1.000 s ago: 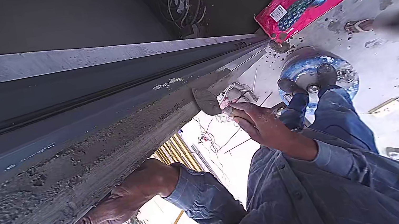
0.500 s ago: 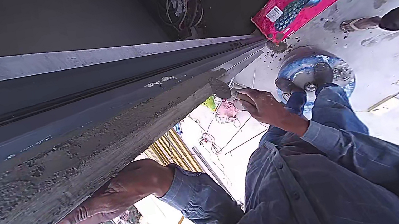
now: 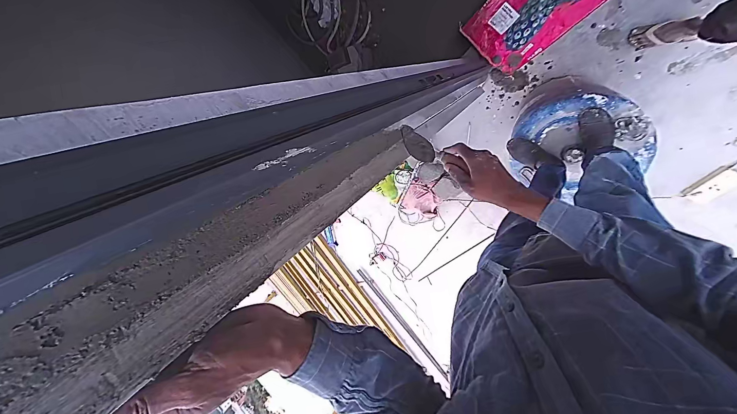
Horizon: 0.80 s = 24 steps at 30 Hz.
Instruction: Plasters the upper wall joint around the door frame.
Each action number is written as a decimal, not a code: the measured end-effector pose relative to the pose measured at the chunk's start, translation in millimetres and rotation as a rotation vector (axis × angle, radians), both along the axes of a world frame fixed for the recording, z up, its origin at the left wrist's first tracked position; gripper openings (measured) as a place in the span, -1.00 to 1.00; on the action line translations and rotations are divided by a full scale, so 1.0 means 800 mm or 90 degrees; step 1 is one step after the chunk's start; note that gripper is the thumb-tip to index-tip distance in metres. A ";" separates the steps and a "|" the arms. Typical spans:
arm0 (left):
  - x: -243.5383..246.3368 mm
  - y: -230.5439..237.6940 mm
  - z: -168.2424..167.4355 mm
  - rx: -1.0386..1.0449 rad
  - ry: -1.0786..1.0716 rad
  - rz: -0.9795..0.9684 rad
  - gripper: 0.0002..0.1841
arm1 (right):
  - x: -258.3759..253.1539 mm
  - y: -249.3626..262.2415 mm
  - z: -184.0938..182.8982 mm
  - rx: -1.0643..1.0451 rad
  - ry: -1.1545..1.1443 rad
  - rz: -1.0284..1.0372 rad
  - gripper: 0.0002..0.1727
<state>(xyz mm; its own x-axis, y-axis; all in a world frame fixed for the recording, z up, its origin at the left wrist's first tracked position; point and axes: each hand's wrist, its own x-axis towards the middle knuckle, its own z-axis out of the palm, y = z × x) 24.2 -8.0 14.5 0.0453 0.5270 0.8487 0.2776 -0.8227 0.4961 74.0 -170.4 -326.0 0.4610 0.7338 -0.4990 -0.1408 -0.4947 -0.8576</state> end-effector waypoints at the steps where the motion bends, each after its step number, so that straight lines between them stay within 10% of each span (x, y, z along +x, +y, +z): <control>1: 0.000 0.000 0.000 0.006 0.003 0.002 -0.37 | -0.008 -0.003 0.026 0.046 -0.025 -0.019 -0.54; 7: -0.001 0.006 -0.003 0.053 -0.009 -0.041 -0.38 | -0.047 -0.022 0.170 0.378 -0.125 -0.117 -0.56; 15: -0.010 0.015 -0.004 0.120 -0.029 -0.041 -0.29 | 0.015 -0.033 0.189 0.473 -0.289 -0.117 -0.58; 24: 0.002 0.005 -0.013 0.058 -0.101 0.016 -0.07 | 0.117 0.043 0.418 0.677 -0.580 -0.071 -0.66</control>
